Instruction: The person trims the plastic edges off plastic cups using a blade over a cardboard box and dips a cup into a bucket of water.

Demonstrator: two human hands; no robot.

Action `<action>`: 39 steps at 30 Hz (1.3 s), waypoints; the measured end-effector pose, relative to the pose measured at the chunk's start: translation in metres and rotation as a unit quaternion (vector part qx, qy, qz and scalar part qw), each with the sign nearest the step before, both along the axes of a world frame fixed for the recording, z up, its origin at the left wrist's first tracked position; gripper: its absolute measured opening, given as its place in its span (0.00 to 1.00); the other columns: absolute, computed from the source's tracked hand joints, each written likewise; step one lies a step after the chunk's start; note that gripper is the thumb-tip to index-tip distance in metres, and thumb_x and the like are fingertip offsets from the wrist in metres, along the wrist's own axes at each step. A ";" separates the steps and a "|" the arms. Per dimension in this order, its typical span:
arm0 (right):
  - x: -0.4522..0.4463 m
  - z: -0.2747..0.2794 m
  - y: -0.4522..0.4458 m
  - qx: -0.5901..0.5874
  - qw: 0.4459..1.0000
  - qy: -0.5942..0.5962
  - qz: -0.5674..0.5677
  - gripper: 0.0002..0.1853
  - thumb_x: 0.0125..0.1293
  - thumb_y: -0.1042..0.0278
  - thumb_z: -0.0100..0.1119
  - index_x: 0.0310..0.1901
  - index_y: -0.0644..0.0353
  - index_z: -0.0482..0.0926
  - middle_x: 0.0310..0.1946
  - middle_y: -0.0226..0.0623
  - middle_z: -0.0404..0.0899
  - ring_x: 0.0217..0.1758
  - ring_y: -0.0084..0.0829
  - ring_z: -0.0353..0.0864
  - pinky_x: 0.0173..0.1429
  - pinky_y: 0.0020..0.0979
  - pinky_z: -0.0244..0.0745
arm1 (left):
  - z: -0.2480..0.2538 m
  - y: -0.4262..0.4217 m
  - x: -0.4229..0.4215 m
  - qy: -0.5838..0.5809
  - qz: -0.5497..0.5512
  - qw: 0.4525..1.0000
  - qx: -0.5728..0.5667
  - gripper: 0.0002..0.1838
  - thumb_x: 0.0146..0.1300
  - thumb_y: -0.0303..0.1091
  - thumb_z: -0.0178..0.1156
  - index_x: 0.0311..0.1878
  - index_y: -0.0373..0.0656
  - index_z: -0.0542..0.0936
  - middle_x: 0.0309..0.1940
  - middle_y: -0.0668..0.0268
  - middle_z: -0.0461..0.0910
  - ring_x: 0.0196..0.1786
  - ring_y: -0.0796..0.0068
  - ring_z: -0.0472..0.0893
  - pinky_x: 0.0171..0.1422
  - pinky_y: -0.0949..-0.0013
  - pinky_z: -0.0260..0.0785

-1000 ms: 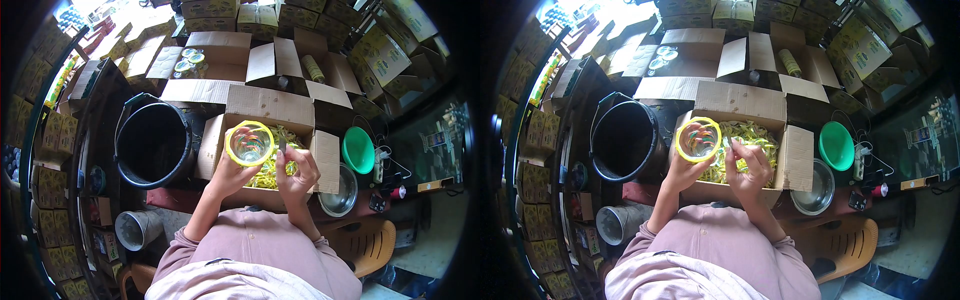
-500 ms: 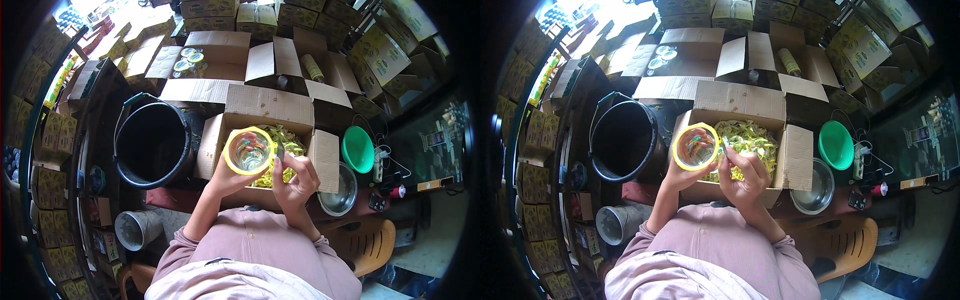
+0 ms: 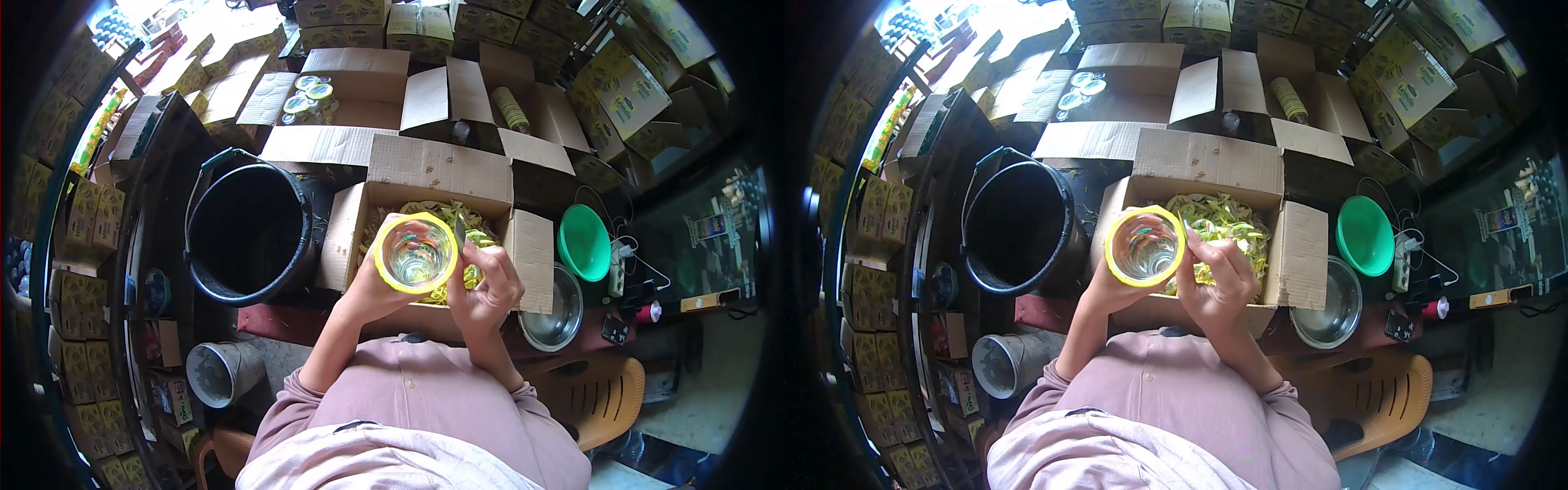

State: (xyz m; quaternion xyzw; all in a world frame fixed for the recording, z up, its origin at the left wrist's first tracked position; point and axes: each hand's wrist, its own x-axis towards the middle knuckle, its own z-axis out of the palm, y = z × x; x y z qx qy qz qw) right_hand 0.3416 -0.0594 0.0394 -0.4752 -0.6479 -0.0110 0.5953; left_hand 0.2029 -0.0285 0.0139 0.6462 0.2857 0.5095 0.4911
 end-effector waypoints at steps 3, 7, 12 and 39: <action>0.004 -0.004 0.003 -0.016 0.999 0.032 0.034 0.13 0.45 0.83 0.62 0.36 0.63 0.80 0.21 0.33 0.75 0.22 0.22 0.75 0.28 0.22 0.70 | 0.000 0.001 -0.001 -0.004 -0.001 1.000 -0.003 0.33 0.37 0.24 0.71 0.49 0.39 0.67 0.45 0.64 0.67 0.51 0.72 0.71 0.56 0.72 0.65; 0.005 -0.005 0.000 -0.021 0.999 0.027 0.035 0.13 0.45 0.84 0.62 0.36 0.62 0.80 0.21 0.33 0.74 0.22 0.23 0.75 0.28 0.22 0.70 | 0.001 0.001 -0.001 -0.017 0.000 1.000 -0.012 0.32 0.37 0.24 0.71 0.49 0.39 0.67 0.45 0.64 0.67 0.50 0.72 0.71 0.55 0.72 0.65; 0.008 -0.005 0.003 -0.030 0.999 0.029 0.032 0.13 0.44 0.85 0.61 0.35 0.63 0.79 0.21 0.33 0.74 0.23 0.23 0.75 0.30 0.23 0.70 | 0.001 0.002 -0.002 0.005 -0.048 0.999 0.009 0.33 0.38 0.25 0.71 0.50 0.38 0.67 0.45 0.63 0.67 0.49 0.72 0.72 0.54 0.72 0.66; 0.009 -0.005 0.001 -0.010 1.000 0.002 -0.016 0.11 0.47 0.83 0.62 0.35 0.63 0.79 0.22 0.35 0.75 0.24 0.25 0.75 0.30 0.22 0.71 | -0.013 0.004 0.000 0.060 0.012 0.996 0.058 0.40 0.46 0.26 0.65 0.60 0.35 0.53 0.53 0.57 0.63 0.58 0.65 0.66 0.62 0.66 0.58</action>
